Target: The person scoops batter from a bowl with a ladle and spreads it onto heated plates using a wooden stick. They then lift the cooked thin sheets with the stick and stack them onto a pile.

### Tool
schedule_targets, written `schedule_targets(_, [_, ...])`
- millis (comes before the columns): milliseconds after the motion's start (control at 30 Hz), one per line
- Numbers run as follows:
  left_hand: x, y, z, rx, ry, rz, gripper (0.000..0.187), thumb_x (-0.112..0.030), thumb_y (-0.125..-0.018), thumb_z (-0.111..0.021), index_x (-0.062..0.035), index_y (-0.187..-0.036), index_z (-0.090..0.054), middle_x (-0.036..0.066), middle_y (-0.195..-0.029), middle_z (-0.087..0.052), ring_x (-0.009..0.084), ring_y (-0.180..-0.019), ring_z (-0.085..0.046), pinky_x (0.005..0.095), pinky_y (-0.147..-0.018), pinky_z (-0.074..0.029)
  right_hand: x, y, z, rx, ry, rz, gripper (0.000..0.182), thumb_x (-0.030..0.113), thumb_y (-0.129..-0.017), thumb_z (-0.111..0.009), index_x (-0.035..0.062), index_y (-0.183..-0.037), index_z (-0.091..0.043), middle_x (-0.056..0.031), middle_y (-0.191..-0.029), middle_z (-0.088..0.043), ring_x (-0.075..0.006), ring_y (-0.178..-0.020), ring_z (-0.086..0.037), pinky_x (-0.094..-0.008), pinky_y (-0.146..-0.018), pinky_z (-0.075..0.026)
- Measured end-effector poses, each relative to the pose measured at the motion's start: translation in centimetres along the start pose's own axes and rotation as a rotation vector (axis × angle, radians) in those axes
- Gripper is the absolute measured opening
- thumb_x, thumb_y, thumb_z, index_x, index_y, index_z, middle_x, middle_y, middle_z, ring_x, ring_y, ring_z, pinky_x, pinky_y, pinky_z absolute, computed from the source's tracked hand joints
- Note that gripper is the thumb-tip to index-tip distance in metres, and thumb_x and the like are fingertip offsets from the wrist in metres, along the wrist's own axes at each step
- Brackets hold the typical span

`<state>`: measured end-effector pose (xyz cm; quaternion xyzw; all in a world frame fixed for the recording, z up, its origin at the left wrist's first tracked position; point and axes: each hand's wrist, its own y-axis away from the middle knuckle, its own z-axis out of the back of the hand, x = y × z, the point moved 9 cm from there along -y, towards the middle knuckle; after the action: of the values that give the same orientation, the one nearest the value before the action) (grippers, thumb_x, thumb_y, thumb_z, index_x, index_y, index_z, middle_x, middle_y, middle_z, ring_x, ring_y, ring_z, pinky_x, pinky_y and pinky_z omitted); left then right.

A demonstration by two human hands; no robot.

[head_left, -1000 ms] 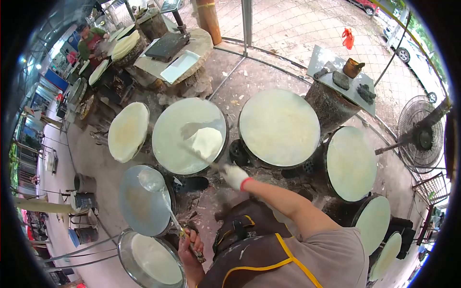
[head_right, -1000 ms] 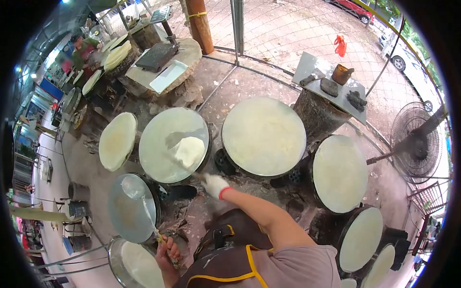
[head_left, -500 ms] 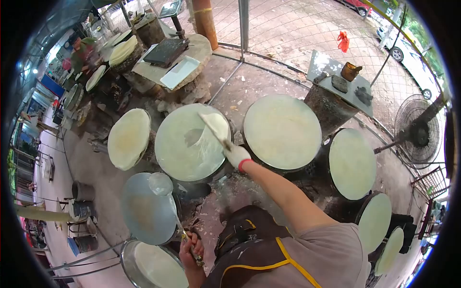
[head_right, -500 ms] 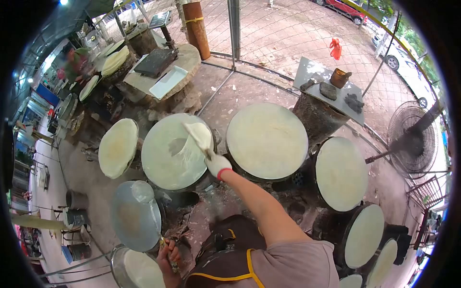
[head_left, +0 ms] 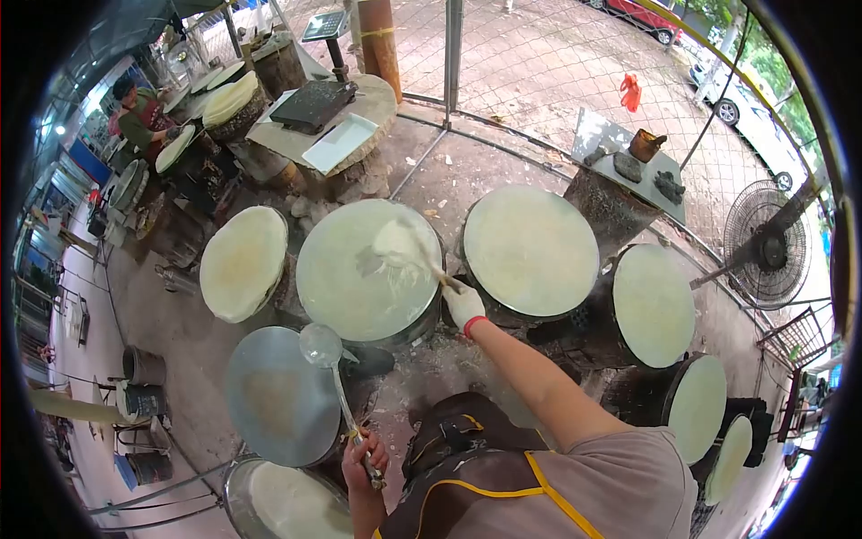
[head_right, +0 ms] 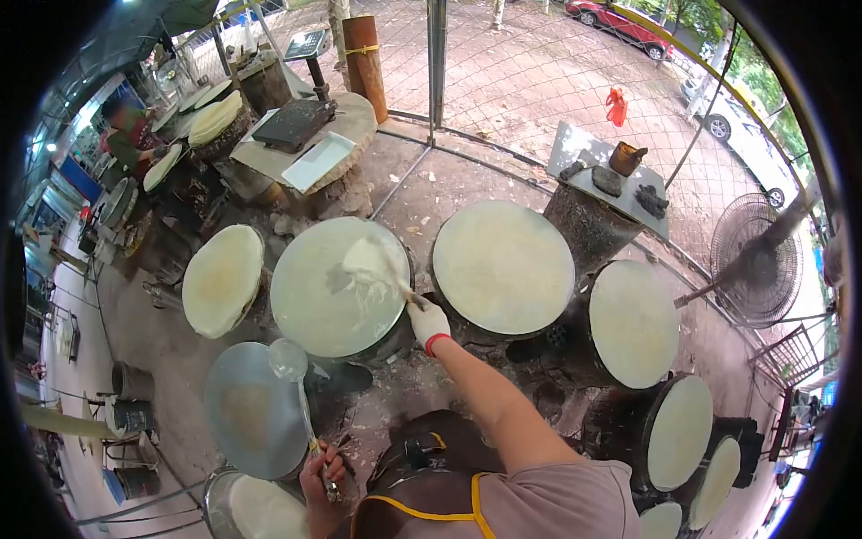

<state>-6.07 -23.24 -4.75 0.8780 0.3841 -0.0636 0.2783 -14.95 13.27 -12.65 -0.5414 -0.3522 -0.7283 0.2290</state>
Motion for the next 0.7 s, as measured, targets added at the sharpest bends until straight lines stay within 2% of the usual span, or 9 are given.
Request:
schedule_targets(100, [0.7, -0.9, -0.5, -0.037, -0.048, 0.022, 0.019, -0.005, -0.084, -0.053, -0.0030, -0.102, -0.048, 0.007, -0.077, -0.045, 0.0128, -0.054, -0.042, 0.0241, -0.044, -0.037, -4.2, -1.3, -1.9, 0.057, 0.053, -0.006, 0.039, 0.020, -0.086, -0.052, -0.0007, -0.119, -0.055, -0.0162, -0.110, -0.062, -0.0203, -0.104, -0.058, -0.0288, -0.088, -0.043])
schedule_targets(167, [1.7, -1.6, -0.5, -0.074, -0.018, 0.053, 0.017, -0.004, -0.084, -0.053, -0.0034, -0.101, -0.049, 0.007, -0.077, -0.046, 0.0131, -0.055, -0.042, 0.0241, -0.045, -0.037, -0.4, -1.6, -3.9, 0.248, 0.207, 0.119, 0.042, 0.026, -0.086, -0.052, 0.0002, -0.119, -0.055, -0.0185, -0.106, -0.063, -0.0234, -0.099, -0.061, -0.0294, -0.086, -0.045])
schedule_targets(267, [3.2, -2.5, -0.4, -0.103, -0.007, 0.080, 0.015, -0.004, -0.085, -0.051, -0.0039, -0.101, -0.049, 0.007, -0.077, -0.046, 0.0132, -0.055, -0.042, 0.0240, -0.044, -0.037, 3.6, -4.7, -3.8, 0.435, 0.494, 0.088, 0.044, 0.030, -0.085, -0.052, 0.0035, -0.120, -0.055, -0.0196, -0.099, -0.065, -0.0259, -0.092, -0.064, -0.0314, -0.081, -0.048])
schedule_targets(400, [5.3, -3.3, -1.0, -0.122, 0.112, 0.115, 0.012, -0.005, -0.088, -0.048, -0.0040, -0.100, -0.050, 0.007, -0.076, -0.045, 0.0124, -0.051, -0.040, 0.0233, -0.041, -0.036, 1.3, -6.6, -1.2, 0.189, 0.333, 0.010, 0.042, 0.034, -0.085, -0.053, 0.0071, -0.118, -0.058, -0.0191, -0.097, -0.065, -0.0251, -0.089, -0.064, -0.0320, -0.079, -0.048])
schedule_targets(433, [5.4, -3.3, -0.6, -0.134, 0.073, 0.108, 0.012, -0.006, -0.088, -0.048, -0.0039, -0.099, -0.050, 0.007, -0.076, -0.045, 0.0120, -0.051, -0.040, 0.0230, -0.041, -0.035, 0.1, -6.1, -3.0, 0.329, 0.456, 0.072, 0.043, 0.034, -0.085, -0.055, 0.0069, -0.118, -0.058, -0.0187, -0.100, -0.065, -0.0233, -0.092, -0.064, -0.0315, -0.081, -0.047])
schedule_targets(467, [5.7, -3.6, 0.2, -0.142, 0.037, 0.100, 0.011, -0.008, -0.089, -0.047, -0.0037, -0.099, -0.051, 0.007, -0.076, -0.045, 0.0117, -0.050, -0.040, 0.0227, -0.040, -0.034, -1.7, -5.7, -4.2, 0.394, 0.338, -0.009, 0.044, 0.035, -0.085, -0.057, 0.0059, -0.119, -0.058, -0.0175, -0.101, -0.065, -0.0197, -0.091, -0.062, -0.0289, -0.082, -0.047])
schedule_targets(533, [6.5, -3.7, 1.0, -0.170, 0.030, 0.113, 0.010, -0.009, -0.090, -0.047, -0.0037, -0.097, -0.050, 0.006, -0.074, -0.045, 0.0110, -0.049, -0.039, 0.0224, -0.038, -0.033, -1.0, -6.7, -6.3, 0.598, 0.165, 0.133, 0.042, 0.034, -0.084, -0.060, 0.0055, -0.115, -0.061, -0.0112, -0.091, -0.066, -0.0142, -0.079, -0.060, -0.0269, -0.073, -0.048])
schedule_targets(633, [5.7, -4.6, 1.6, -0.207, 0.000, 0.125, 0.006, -0.009, -0.088, -0.048, -0.0039, -0.091, -0.048, 0.005, -0.067, -0.043, 0.0105, -0.044, -0.037, 0.0231, -0.036, -0.031, 2.9, -8.5, -4.4, 0.499, 0.282, 0.022, 0.030, 0.021, -0.088, -0.055, 0.0020, -0.110, -0.062, 0.0000, -0.076, -0.061, -0.0096, -0.065, -0.051, -0.0258, -0.057, -0.043])
schedule_targets(700, [4.4, -5.6, 1.3, -0.240, -0.148, 0.089, 0.006, -0.008, -0.086, -0.050, -0.0040, -0.087, -0.046, 0.004, -0.061, -0.040, 0.0106, -0.040, -0.037, 0.0243, -0.033, -0.031, 2.8, -7.3, -4.9, 0.533, 0.209, -0.057, 0.034, 0.027, -0.086, -0.057, 0.0041, -0.111, -0.062, -0.0052, -0.079, -0.064, -0.0122, -0.068, -0.056, -0.0285, -0.064, -0.046])
